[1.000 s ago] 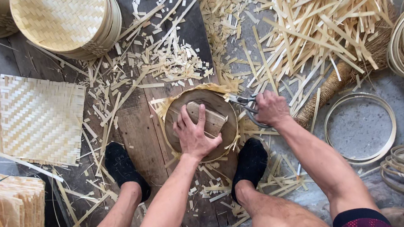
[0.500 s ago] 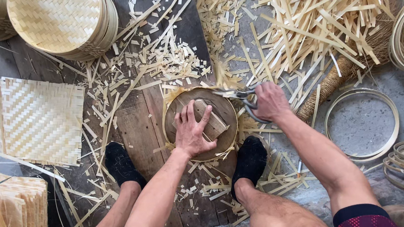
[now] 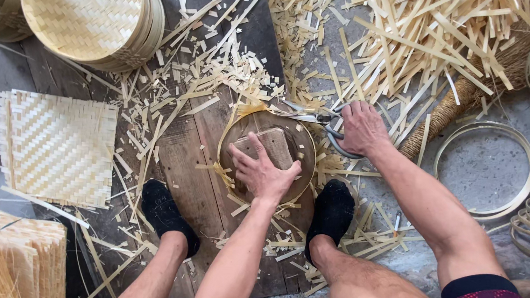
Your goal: The person trims bamboo strips from around the edge of a woven circular lid and then presses another lid onto a wooden mold.
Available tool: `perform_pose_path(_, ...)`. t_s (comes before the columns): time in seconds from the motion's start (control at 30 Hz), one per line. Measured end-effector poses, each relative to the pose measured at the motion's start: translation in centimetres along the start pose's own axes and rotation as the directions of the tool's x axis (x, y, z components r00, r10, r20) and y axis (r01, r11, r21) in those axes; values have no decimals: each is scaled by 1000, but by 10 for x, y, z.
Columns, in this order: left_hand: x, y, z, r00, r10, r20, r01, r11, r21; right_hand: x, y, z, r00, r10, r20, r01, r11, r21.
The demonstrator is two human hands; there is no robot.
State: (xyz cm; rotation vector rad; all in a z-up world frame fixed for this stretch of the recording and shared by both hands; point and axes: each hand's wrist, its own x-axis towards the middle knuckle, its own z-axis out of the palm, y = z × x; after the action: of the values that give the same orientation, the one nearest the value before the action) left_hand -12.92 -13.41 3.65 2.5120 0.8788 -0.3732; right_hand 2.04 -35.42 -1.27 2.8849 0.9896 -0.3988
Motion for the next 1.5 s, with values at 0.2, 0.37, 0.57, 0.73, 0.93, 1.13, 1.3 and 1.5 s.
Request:
perform_pose_path(0.2,-2,-17,-8,946,314,81,-322,938,125,1,-19,-10,922,89,378,-77,996,-47)
perform_pose_path(0.37,4,-32,-17,891,433,136,-450,883,136,-15,6,29,951,37,308,-74,992,107)
perform_pose_path(0.57,9,-32,-22,818,534,214,-565,816,123,-2,-16,7,954,32,297,-36,999,8)
perform_pose_path(0.73,15,-37,-29,761,588,273,-632,768,107,-10,-7,4,926,47,376,-83,993,80)
perform_pose_path(0.93,19,-34,-39,724,595,348,-666,735,129,-2,-14,-2,984,-17,175,13,1000,25)
perform_pose_path(1.13,33,-33,-52,657,615,436,-719,686,114,5,3,13,878,61,475,-137,982,128)
perform_pose_path(1.3,82,-37,-52,984,177,35,-179,983,50,-14,23,18,911,241,334,-339,900,275)
perform_pose_path(1.5,137,-65,-58,888,38,457,0,997,-82,-45,19,5,855,235,463,-357,913,196)
